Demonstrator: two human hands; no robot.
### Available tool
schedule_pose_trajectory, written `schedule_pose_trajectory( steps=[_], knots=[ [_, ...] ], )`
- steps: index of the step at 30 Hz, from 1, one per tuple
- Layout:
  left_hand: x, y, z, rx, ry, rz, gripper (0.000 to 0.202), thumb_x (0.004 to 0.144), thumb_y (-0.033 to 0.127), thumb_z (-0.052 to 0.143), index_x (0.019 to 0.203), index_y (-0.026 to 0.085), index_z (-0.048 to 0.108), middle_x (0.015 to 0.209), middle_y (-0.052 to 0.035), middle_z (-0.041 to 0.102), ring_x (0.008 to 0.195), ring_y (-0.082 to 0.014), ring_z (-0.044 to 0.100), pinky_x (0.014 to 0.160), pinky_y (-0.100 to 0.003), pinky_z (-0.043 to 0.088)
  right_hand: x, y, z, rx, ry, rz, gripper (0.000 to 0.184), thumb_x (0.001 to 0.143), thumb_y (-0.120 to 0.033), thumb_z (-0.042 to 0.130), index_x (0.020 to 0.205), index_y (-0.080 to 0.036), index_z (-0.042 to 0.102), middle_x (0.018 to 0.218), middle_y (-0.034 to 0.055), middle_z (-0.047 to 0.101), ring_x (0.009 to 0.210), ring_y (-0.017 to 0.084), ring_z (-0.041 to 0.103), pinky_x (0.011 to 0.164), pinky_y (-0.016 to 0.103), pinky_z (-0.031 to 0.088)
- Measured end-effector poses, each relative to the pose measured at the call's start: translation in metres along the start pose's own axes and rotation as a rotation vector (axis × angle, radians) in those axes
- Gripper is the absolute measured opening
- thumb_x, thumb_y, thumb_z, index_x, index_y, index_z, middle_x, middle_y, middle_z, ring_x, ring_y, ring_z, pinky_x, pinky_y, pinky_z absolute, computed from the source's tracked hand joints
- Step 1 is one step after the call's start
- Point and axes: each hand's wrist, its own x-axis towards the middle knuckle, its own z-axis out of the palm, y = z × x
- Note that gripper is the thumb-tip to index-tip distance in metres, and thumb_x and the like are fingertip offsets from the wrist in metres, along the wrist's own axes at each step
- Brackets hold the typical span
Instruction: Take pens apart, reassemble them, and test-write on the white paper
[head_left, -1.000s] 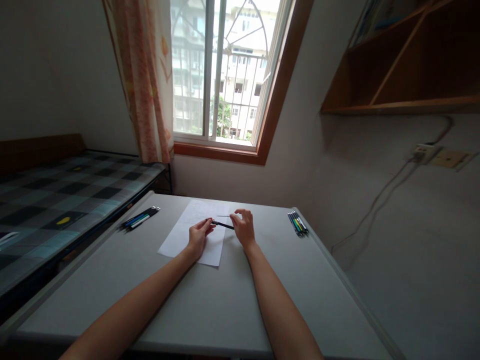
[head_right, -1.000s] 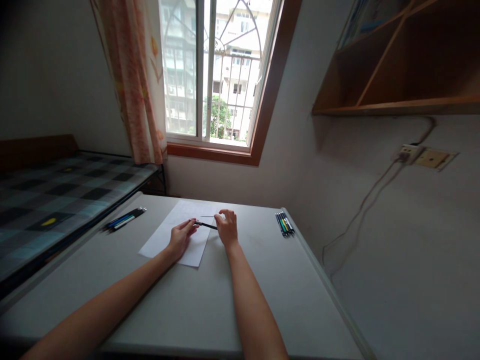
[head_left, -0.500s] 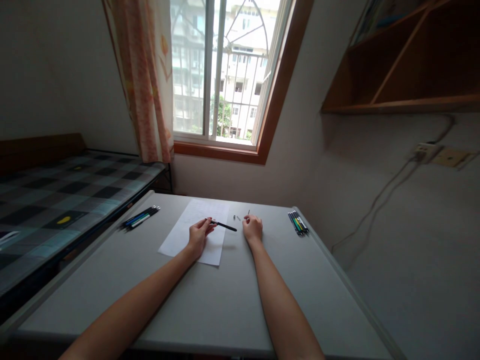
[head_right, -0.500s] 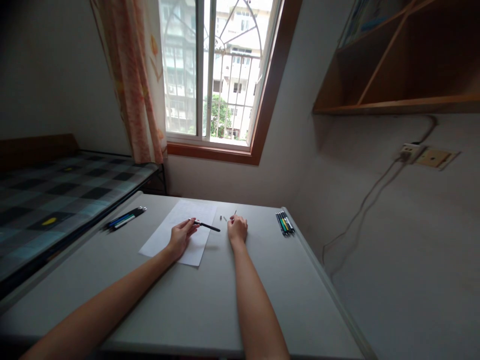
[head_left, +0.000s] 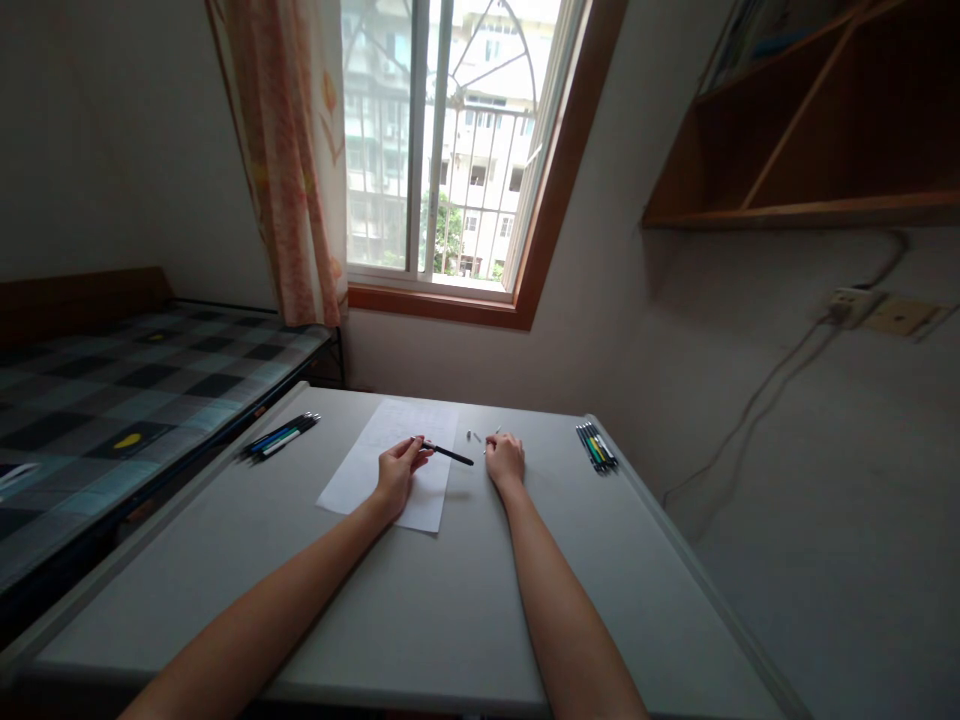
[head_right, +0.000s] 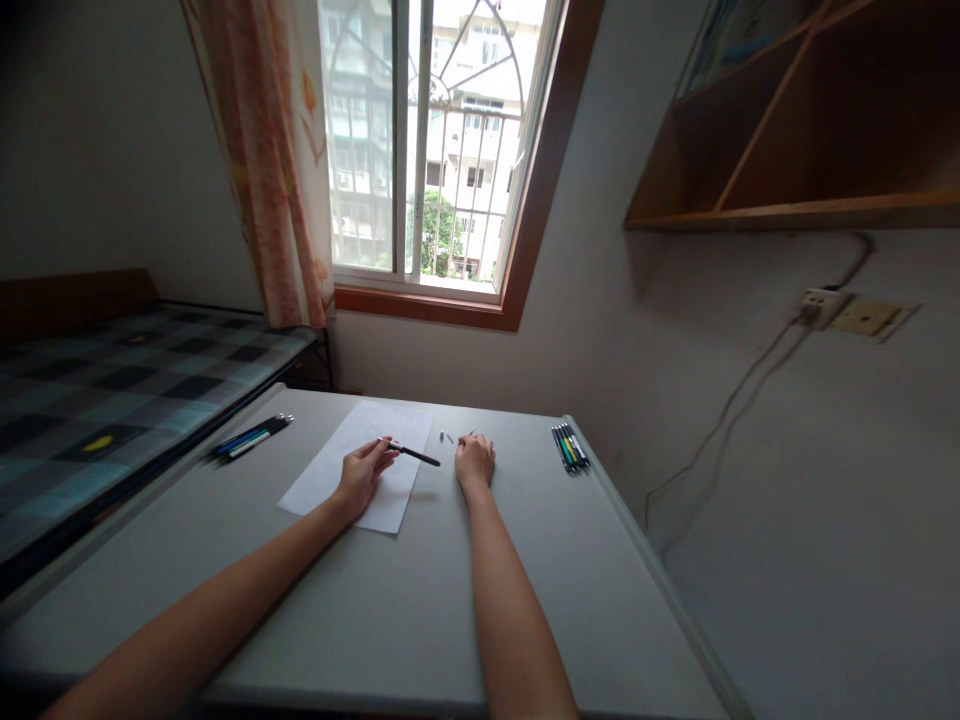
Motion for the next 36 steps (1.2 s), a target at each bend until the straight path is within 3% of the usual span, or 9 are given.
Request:
schedule_pose_trajectory(
  steps=[6, 12, 18, 22, 25, 28, 36],
  knots=[
    [-0.002, 0.002, 0.001, 0.002, 0.003, -0.004, 0.029, 0.063, 0.028, 0.071, 0.084, 0.01, 0.064, 0.086, -0.0097, 0.068, 0.069, -0.014, 0.065, 0.065, -0.023, 0.049, 0.0, 0.003, 0.005, 0.043, 0.073, -0.066, 0.019, 0.077, -0.021, 0.051, 0.072, -0.023, 0.069, 0.077, 0.0087, 0.059, 0.074, 0.02, 0.047, 0.066, 0.03, 0.033],
    [0.0, 0.001, 0.0, -0.006, -0.001, -0.008, 0.028, 0.064, 0.028, 0.071, 0.084, 0.01, 0.063, 0.083, -0.0081, 0.068, 0.069, -0.0134, 0.065, 0.066, -0.023, 0.048, -0.001, 0.001, 0.003, 0.031, 0.022, -0.017, 0.018, 0.077, -0.02, 0.051, 0.08, -0.023, 0.069, 0.082, 0.0094, 0.059, 0.077, 0.021, 0.048, 0.068, 0.031, 0.033],
    [-0.001, 0.002, 0.0, -0.018, -0.004, -0.01, 0.026, 0.065, 0.029, 0.07, 0.083, 0.011, 0.063, 0.086, -0.0082, 0.068, 0.072, -0.0147, 0.066, 0.067, -0.023, 0.048, 0.003, -0.005, -0.004, 0.235, 0.114, -0.041, 0.023, 0.074, -0.019, 0.048, 0.086, -0.019, 0.067, 0.075, 0.0074, 0.057, 0.072, 0.019, 0.049, 0.069, 0.03, 0.038],
    [0.002, 0.003, -0.003, -0.104, 0.015, -0.065, 0.017, 0.069, 0.023, 0.067, 0.081, 0.013, 0.061, 0.084, -0.0067, 0.068, 0.075, -0.0146, 0.066, 0.068, -0.023, 0.049, 0.007, -0.021, -0.012, 0.595, -0.067, -0.016, 0.023, 0.074, -0.031, 0.048, 0.08, -0.016, 0.065, 0.066, 0.0029, 0.057, 0.058, 0.014, 0.049, 0.058, 0.026, 0.04],
    [0.008, 0.004, -0.006, -0.202, 0.04, -0.112, 0.009, 0.072, 0.017, 0.064, 0.079, 0.013, 0.06, 0.082, -0.0058, 0.068, 0.076, -0.0143, 0.066, 0.072, -0.025, 0.05, 0.005, -0.036, -0.015, 0.889, -0.264, 0.093, 0.03, 0.074, -0.042, 0.05, 0.071, -0.015, 0.063, 0.05, -0.0006, 0.05, 0.042, 0.009, 0.04, 0.042, 0.023, 0.031],
    [0.012, 0.009, -0.008, -0.229, 0.073, -0.095, 0.006, 0.074, 0.015, 0.062, 0.08, 0.014, 0.059, 0.08, -0.0049, 0.067, 0.075, -0.014, 0.066, 0.073, -0.026, 0.05, 0.002, -0.044, -0.015, 1.129, -0.409, 0.215, 0.038, 0.072, -0.05, 0.051, 0.073, -0.014, 0.063, 0.05, 0.0001, 0.052, 0.038, 0.007, 0.037, 0.036, 0.021, 0.025],
    [0.004, 0.028, 0.001, -0.171, 0.164, 0.006, 0.005, 0.076, 0.016, 0.061, 0.08, 0.015, 0.059, 0.086, -0.0027, 0.065, 0.071, -0.0121, 0.066, 0.069, -0.024, 0.051, -0.002, -0.043, -0.012, 1.243, -0.533, 0.24, 0.029, 0.061, -0.042, 0.067, 0.068, -0.014, 0.066, 0.065, 0.0063, 0.065, 0.052, 0.01, 0.053, 0.046, 0.022, 0.041]
  ],
)
